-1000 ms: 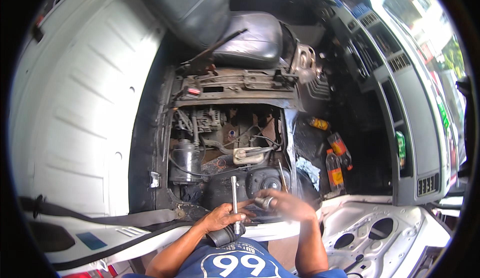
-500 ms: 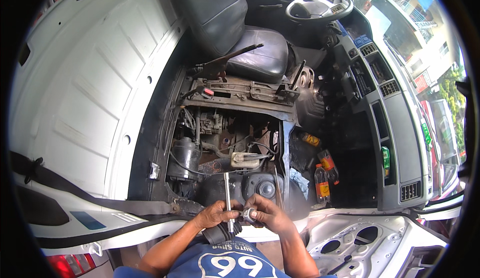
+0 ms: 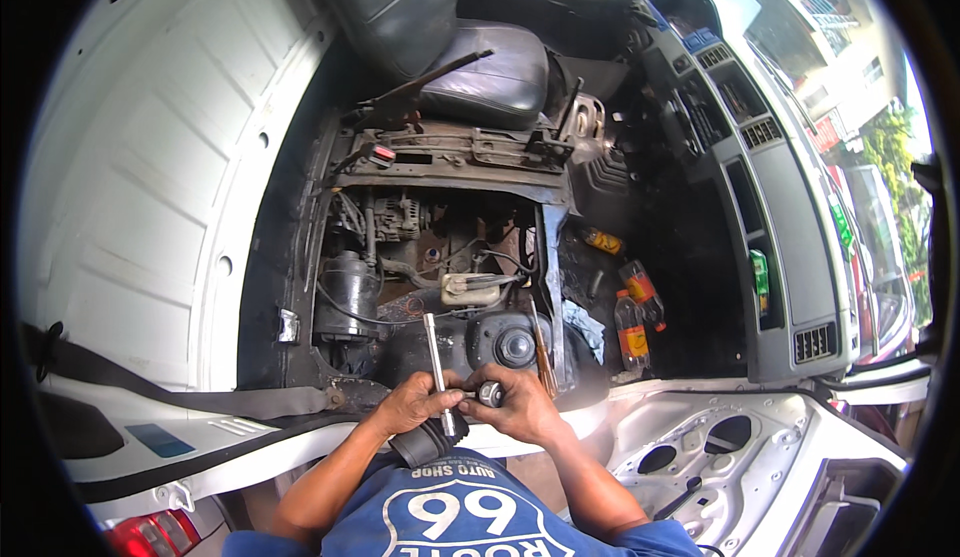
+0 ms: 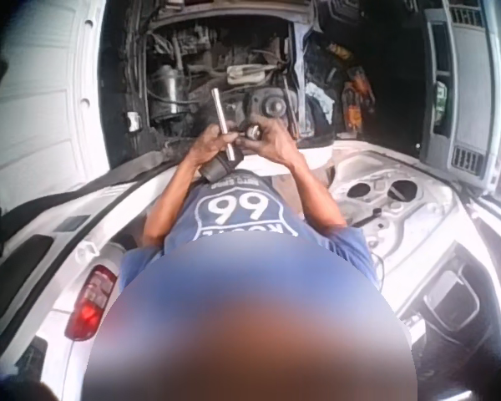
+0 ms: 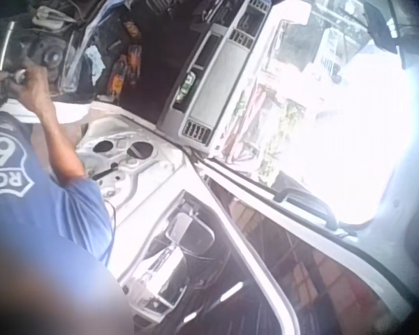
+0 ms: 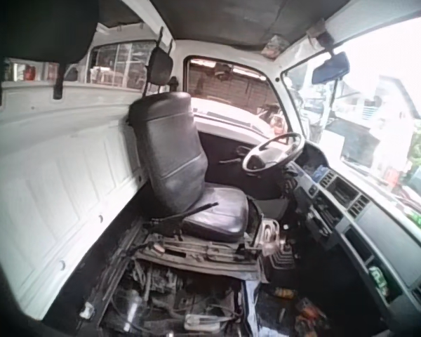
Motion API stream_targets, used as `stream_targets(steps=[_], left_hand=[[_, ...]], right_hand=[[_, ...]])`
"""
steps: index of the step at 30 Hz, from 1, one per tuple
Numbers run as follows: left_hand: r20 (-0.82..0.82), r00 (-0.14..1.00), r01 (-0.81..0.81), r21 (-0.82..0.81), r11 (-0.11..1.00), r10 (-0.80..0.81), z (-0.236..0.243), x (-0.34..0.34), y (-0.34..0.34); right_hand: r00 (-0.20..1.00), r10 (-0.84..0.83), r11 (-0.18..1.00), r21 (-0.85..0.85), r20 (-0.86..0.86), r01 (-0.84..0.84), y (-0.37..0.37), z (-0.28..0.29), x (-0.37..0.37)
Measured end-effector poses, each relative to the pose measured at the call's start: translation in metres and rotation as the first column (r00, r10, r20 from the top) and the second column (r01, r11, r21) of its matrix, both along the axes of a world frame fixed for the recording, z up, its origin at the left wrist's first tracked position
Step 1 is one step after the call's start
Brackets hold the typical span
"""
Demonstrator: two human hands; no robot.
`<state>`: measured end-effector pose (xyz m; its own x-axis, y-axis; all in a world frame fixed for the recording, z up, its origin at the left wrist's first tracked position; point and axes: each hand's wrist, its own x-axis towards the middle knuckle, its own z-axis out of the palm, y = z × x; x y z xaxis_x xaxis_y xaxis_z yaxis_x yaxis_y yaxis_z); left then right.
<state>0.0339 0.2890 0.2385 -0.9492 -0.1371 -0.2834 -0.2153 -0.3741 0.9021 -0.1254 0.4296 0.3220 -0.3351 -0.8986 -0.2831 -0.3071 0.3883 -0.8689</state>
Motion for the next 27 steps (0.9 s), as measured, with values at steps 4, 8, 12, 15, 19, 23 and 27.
stream_targets(steps=[4,8,12,15,19,23,27], left_hand=[[0.054,0.998,0.029,-0.093,0.995,-0.024,-0.011,0.000,0.004],[0.072,0.997,-0.049,0.108,0.993,0.041,-0.022,0.011,0.002],[0.065,0.965,-0.261,0.237,0.936,0.253,-0.026,0.022,0.005],[0.063,0.960,-0.281,0.191,0.940,0.274,-0.023,0.031,0.003],[-0.015,0.947,-0.312,0.192,0.931,0.320,-0.015,0.037,-0.001],[0.041,0.951,-0.302,0.349,0.887,0.308,-0.013,0.037,0.002],[0.038,0.951,-0.304,0.285,0.909,0.306,-0.016,0.036,0.003]], right_hand=[[0.999,0.019,0.991,0.134,-0.047,-0.013,0.007,-0.019,-0.011],[0.956,0.086,0.895,0.443,-0.280,0.050,0.026,-0.039,-0.048],[0.871,0.197,0.815,0.569,-0.451,0.110,0.043,-0.070,-0.059],[0.881,0.141,0.787,0.591,-0.451,0.177,0.049,-0.097,-0.051],[0.878,0.081,0.828,0.523,-0.472,0.204,0.054,-0.120,-0.040],[0.871,0.085,0.887,0.435,-0.485,0.155,0.056,-0.119,-0.038],[0.887,0.070,0.878,0.450,-0.456,0.163,0.048,-0.091,-0.037]])
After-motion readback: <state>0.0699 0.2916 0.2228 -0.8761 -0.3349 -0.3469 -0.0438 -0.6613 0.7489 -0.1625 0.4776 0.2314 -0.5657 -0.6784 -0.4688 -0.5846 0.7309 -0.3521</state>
